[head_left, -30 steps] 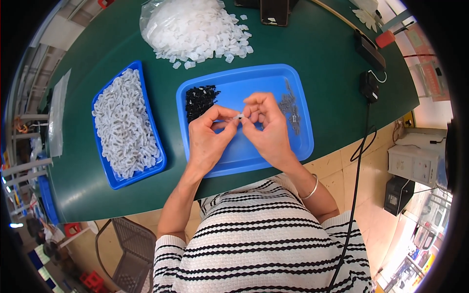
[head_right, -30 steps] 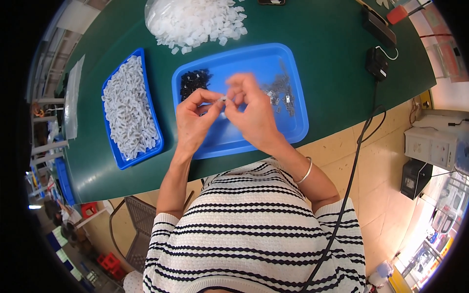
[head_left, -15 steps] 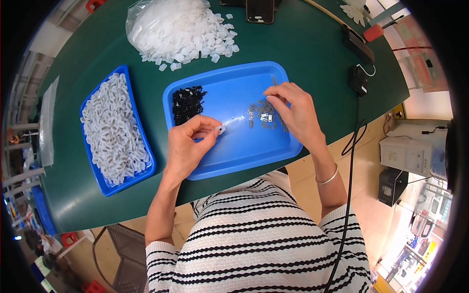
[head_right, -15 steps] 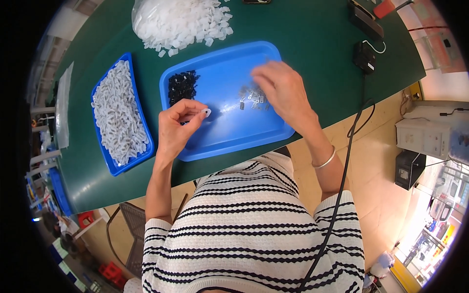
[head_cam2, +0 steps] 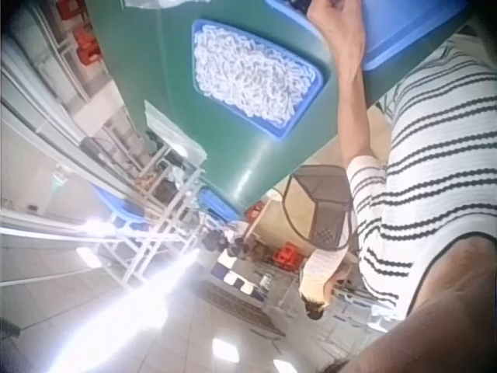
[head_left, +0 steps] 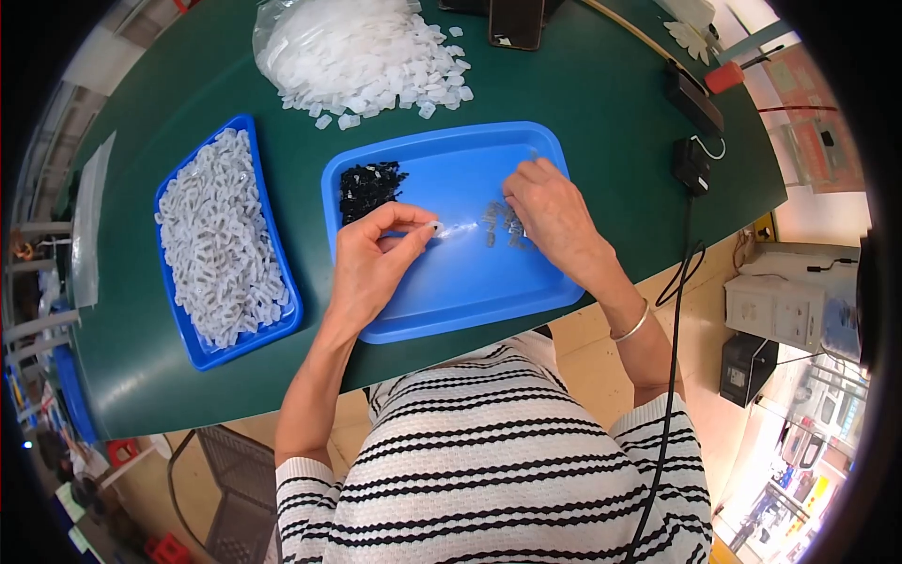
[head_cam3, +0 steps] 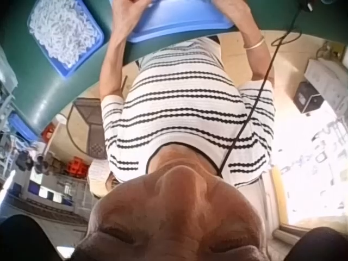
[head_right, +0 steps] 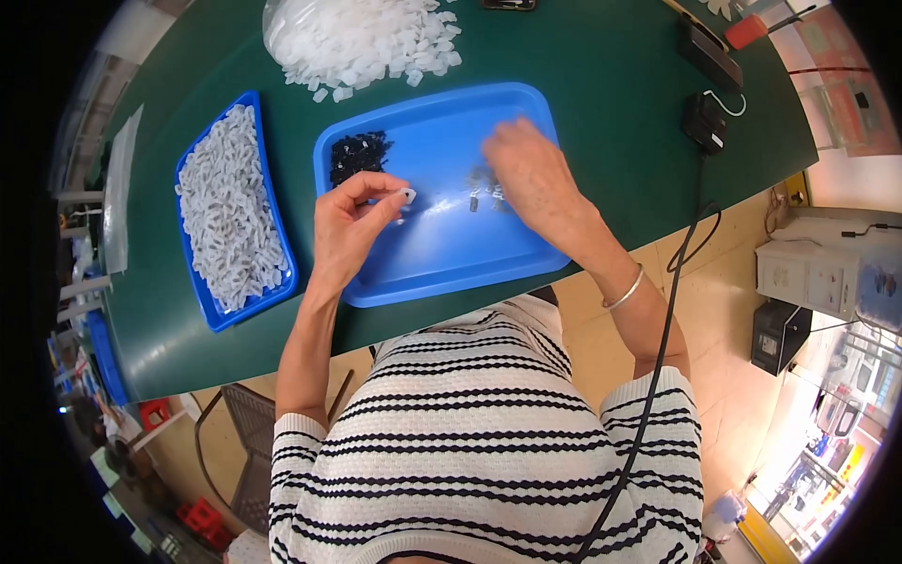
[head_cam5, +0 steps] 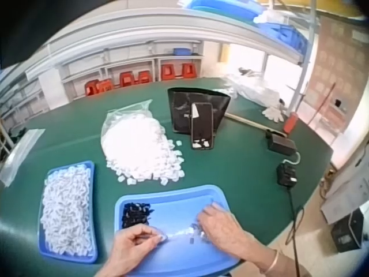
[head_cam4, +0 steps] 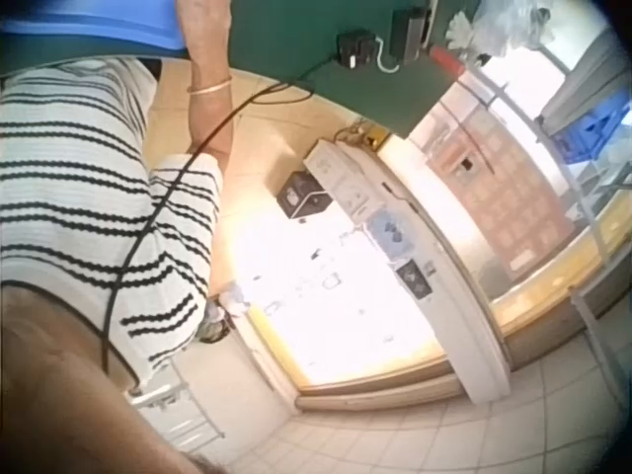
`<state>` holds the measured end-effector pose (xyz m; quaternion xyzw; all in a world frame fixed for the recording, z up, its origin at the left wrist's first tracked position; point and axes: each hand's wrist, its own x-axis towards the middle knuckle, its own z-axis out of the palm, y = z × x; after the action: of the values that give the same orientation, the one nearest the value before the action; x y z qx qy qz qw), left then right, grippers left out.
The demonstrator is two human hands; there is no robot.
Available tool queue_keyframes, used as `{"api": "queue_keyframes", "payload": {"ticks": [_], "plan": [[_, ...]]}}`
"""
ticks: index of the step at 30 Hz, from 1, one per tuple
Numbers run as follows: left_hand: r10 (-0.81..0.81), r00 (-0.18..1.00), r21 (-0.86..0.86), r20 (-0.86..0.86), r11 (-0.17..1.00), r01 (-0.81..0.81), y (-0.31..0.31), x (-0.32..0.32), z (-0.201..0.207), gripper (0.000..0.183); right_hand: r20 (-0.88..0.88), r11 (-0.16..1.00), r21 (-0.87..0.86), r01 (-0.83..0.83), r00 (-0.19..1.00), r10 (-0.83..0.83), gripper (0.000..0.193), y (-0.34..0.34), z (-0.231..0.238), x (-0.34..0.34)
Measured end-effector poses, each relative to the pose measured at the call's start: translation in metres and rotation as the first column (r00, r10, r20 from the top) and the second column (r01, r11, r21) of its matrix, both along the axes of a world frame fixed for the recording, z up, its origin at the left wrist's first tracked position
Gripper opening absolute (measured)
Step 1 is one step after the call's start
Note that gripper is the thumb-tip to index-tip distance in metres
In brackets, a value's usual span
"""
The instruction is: The person assembles small components by picking white plastic pieces and inserting small parts into them by hand.
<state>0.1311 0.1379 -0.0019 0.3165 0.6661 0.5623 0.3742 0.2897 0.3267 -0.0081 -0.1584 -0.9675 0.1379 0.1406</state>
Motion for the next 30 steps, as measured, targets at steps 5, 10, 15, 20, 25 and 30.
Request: {"api": "queue_keyframes", "payload": {"ticks": [5,10,15,20,25,30], "plan": [[-0.024,1.0,-0.011,0.018,1.0,0.024,0.005,-0.001,0.0,0.013,-0.012,0.999,0.012,-0.035,0.999,0.035,0.006,0.004,-0.002,-0.001],[-0.024,0.995,-0.033,0.099,0.999,0.027,0.006,0.001,0.003,0.015,-0.023,0.998,-0.021,-0.054,0.998,0.054,0.009,0.003,0.002,-0.001],[-0.027,0.998,-0.032,0.059,0.999,0.029,0.006,0.003,-0.003,0.013,-0.04,0.997,-0.059,-0.046,0.998,0.043,0.009,0.005,0.001,0.001],[0.002,1.0,-0.038,0.027,0.999,-0.001,0.005,0.004,-0.008,0.011,-0.067,0.995,-0.058,-0.085,0.994,0.082,0.006,0.007,0.002,0.001],[0.016,0.996,0.01,0.089,1.0,-0.017,0.008,0.006,-0.01,0.011,0.003,0.998,-0.001,-0.065,0.998,0.065,0.006,0.007,-0.008,0.001],[0.026,0.999,-0.013,0.038,1.0,-0.026,0.005,0.005,-0.009,0.011,-0.009,0.997,-0.046,-0.059,0.998,0.059,0.004,0.003,0.017,-0.002]]}}
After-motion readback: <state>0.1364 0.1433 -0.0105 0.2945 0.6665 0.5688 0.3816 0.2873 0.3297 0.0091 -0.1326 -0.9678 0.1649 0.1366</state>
